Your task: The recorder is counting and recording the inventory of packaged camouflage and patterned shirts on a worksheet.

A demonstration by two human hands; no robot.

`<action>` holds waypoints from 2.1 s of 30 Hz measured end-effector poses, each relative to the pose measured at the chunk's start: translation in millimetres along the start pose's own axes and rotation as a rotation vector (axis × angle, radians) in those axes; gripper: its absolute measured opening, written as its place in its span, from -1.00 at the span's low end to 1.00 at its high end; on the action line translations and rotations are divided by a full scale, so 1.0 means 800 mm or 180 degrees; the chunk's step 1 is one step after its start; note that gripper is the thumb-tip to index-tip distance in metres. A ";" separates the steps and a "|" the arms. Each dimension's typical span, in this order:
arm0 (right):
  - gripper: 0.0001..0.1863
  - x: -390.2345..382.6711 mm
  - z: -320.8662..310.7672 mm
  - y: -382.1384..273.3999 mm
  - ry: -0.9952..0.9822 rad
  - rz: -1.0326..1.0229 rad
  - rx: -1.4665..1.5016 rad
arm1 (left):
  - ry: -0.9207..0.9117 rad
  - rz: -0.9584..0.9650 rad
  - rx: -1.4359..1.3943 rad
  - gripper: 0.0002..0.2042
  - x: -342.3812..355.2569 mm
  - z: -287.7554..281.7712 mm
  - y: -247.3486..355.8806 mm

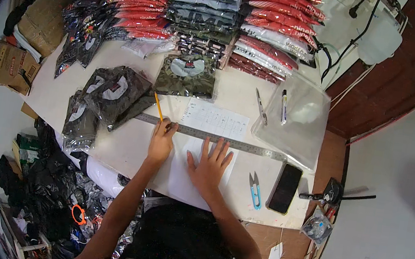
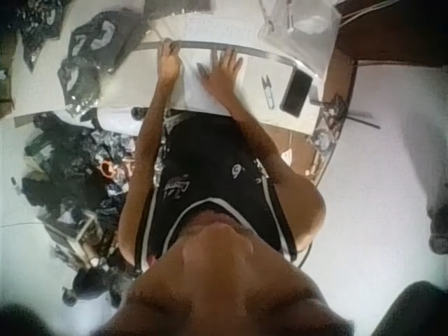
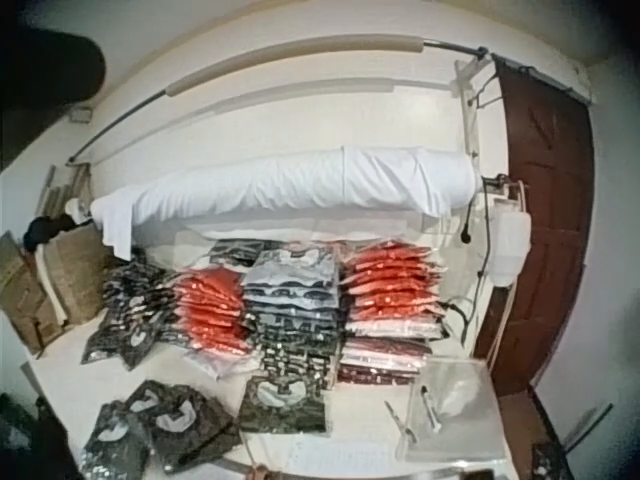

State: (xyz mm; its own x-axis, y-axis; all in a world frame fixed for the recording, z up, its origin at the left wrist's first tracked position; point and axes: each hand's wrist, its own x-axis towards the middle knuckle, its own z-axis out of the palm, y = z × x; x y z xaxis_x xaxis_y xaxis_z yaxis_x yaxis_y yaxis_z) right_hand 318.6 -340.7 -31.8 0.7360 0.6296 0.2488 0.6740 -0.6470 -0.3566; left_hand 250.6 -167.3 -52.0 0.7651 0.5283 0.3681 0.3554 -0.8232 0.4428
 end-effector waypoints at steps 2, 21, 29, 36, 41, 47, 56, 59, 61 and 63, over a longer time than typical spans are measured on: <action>-0.22 -0.003 0.000 0.000 -0.0099 0.0031 -0.0032 | 0.0329 0.0260 0.0211 -0.66 -0.003 0.001 0.000; -0.09 -0.019 -0.021 0.006 -0.0428 -0.0267 0.0166 | -0.0127 -0.0001 -0.0222 -0.71 -0.043 -0.051 0.017; -0.11 -0.015 -0.034 0.010 -0.0789 -0.0298 0.0163 | -0.0528 -0.0114 -0.0045 -0.66 -0.043 -0.061 0.022; -0.11 0.001 -0.022 0.011 -0.0766 -0.0268 0.0078 | -0.0586 -0.0178 0.0189 -0.55 -0.033 -0.059 0.035; -0.09 -0.019 -0.028 0.009 -0.0897 -0.0224 0.0165 | -0.0650 -0.0372 0.0246 -0.46 -0.067 -0.060 0.044; -0.06 -0.030 -0.032 -0.004 -0.1143 -0.0434 0.0469 | -0.0578 -0.0601 0.0520 -0.42 -0.102 -0.087 0.051; -0.07 -0.028 -0.030 0.006 -0.1082 -0.0515 0.0061 | -0.0525 -0.0833 0.0595 -0.39 -0.106 -0.083 0.047; -0.07 -0.027 -0.028 0.005 -0.1060 -0.0513 0.0058 | -0.0426 -0.0983 0.0508 -0.39 -0.105 -0.086 0.037; -0.07 -0.027 -0.029 0.004 -0.1095 -0.0516 0.0035 | -0.0392 -0.1042 0.0490 -0.41 -0.109 -0.087 0.032; -0.10 -0.025 -0.029 0.004 -0.1176 -0.0496 0.0097 | -0.0357 -0.1089 0.0471 -0.42 -0.108 -0.088 0.028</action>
State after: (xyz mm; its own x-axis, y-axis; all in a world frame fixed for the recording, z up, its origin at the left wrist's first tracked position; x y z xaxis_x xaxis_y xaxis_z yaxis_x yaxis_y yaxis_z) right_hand 307.6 -365.8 -16.9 0.5488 0.8351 -0.0366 0.7695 -0.5218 -0.3681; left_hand 154.6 -216.9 -15.9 0.6400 0.7583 0.1241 0.6676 -0.6287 0.3988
